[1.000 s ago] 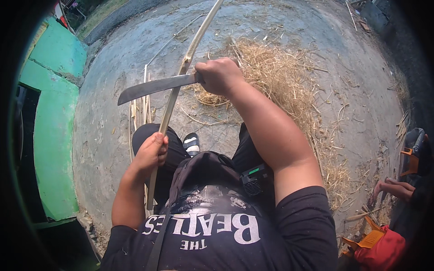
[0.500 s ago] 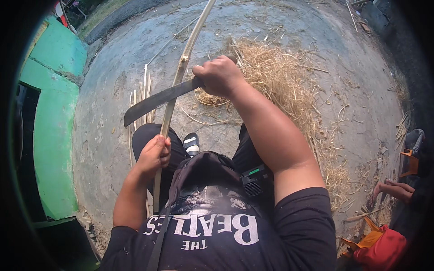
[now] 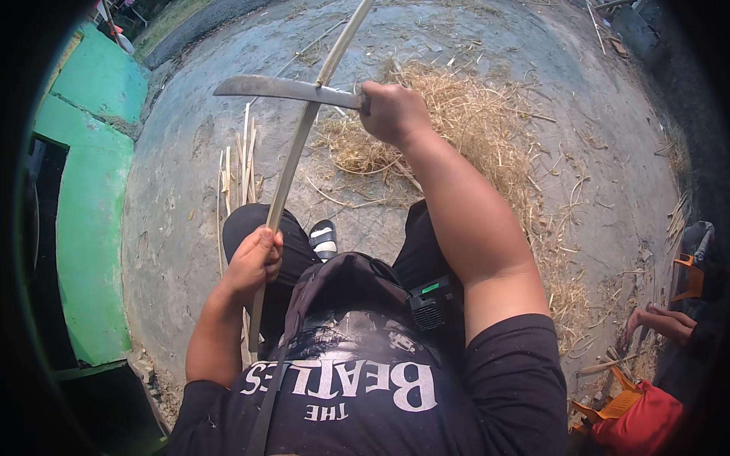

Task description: The person holds a bamboo strip by hand and repeatedly shaves it down using a machete.

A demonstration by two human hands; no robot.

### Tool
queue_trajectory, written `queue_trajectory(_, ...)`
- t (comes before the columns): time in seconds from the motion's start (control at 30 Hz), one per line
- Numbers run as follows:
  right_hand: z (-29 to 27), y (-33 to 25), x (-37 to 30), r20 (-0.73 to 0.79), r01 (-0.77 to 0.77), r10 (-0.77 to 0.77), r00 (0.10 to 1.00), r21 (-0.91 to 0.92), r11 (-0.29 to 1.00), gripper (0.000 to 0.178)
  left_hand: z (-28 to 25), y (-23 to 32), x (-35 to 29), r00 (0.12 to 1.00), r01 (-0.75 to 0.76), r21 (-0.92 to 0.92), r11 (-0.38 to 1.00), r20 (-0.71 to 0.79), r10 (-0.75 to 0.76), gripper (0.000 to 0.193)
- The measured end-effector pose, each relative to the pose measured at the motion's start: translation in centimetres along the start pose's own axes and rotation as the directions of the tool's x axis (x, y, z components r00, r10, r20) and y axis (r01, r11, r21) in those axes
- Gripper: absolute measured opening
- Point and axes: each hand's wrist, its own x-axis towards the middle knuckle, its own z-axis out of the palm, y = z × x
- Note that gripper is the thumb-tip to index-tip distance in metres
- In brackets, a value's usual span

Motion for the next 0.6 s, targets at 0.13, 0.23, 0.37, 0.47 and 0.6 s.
queue_trajectory(0.13,-0.1,2.3,0.1,0.067,-0.157,0.153,0.986,0.063,0.986,0.013,-0.3,-0.1,-0.9,1.0,0.01,-0.005,1.0,0.02,-0.01,0.029)
queue_trajectory(0.23,0.0,1.3,-0.6,0.028,0.058,-0.058,0.998,0.009,0.998,0.013,-0.1,-0.1,-0.9,1.0,0.021,-0.034,0.999,0.003,-0.02,0.03)
queue_trajectory(0.37,-0.4,-1.5,-0.8,-0.008,0.343,-0.343,0.939,0.029,0.939,0.014,0.1,0.3,-0.9,1.0,0.002,-0.019,1.0,-0.021,-0.003,0.03)
queue_trajectory(0.47,-0.5,-2.1,-0.9,-0.027,0.37,-0.369,0.929,0.041,0.928,0.013,0.4,0.0,-0.8,0.999,-0.043,0.061,0.997,-0.022,0.045,0.03)
queue_trajectory(0.6,-0.7,-1.4,-0.6,-0.021,0.244,-0.243,0.97,0.049,0.969,0.009,0.6,0.3,-1.0,0.994,-0.039,0.126,0.991,-0.095,0.052,0.029)
